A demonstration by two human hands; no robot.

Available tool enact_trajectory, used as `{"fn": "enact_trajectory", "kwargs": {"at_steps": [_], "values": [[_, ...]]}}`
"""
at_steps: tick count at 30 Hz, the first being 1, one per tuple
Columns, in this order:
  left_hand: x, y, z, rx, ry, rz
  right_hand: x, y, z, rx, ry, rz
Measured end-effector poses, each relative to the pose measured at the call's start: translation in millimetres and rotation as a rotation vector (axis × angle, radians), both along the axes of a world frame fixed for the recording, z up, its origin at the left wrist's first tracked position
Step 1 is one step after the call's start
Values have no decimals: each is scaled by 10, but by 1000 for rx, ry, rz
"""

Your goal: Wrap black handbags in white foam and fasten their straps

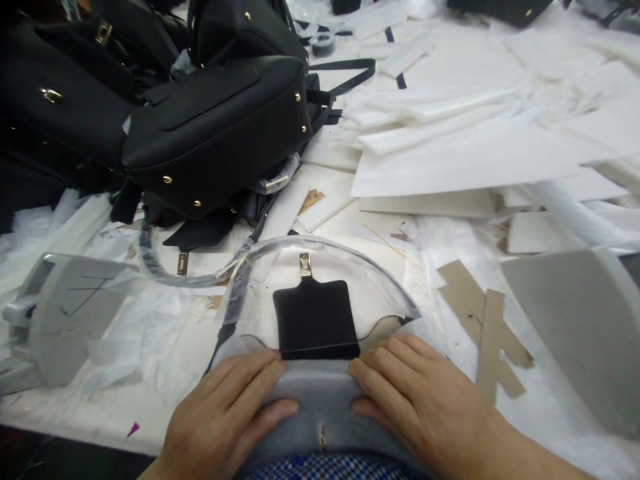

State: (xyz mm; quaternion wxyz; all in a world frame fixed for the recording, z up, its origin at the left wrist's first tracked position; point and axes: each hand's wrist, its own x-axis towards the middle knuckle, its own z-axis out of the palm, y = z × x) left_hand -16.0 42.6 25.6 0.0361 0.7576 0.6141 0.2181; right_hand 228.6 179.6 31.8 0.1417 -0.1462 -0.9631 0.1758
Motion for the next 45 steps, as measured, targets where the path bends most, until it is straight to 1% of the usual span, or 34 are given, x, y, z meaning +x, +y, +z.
{"fn": "enact_trajectory", "kwargs": {"at_steps": [2,6,8,13,18,21,24,29,31,33,35,37,39,42,45], "values": [[-2,25,-11,-56,6,1,-19,30,-22,-4,-42,-3],[-3,69,-25,-162,21,26,-65,102,-80,-75,-160,-27],[-10,71,-20,-158,22,13,-65,106,-104,-61,-170,-38],[-46,48,-32,-84,-16,-29,16,32,-212,85,-76,-44],[-56,47,-44,-65,33,-30,59,-24,-280,97,-116,-81],[-44,33,-25,-68,85,-12,38,-32,-255,120,-121,-95],[-29,4,-13,-83,129,20,4,-23,-195,127,-85,-74],[-31,-18,2,-117,125,31,-57,20,-53,19,-71,-47],[-37,-8,-2,-134,102,24,-87,41,-32,-32,-102,-47],[-44,13,-32,-157,94,25,-127,68,-58,-82,-158,-45],[-50,45,-88,-176,105,35,-179,104,-124,-112,-224,-41],[-60,84,-148,-206,130,44,-237,142,-195,-115,-280,-26],[-75,117,-181,-239,140,37,-281,166,-228,-101,-317,-11],[-96,113,-145,-228,82,-7,-265,142,-166,-94,-270,-3],[-101,31,-45,-109,15,-54,-142,42,-25,-95,-115,8]]}}
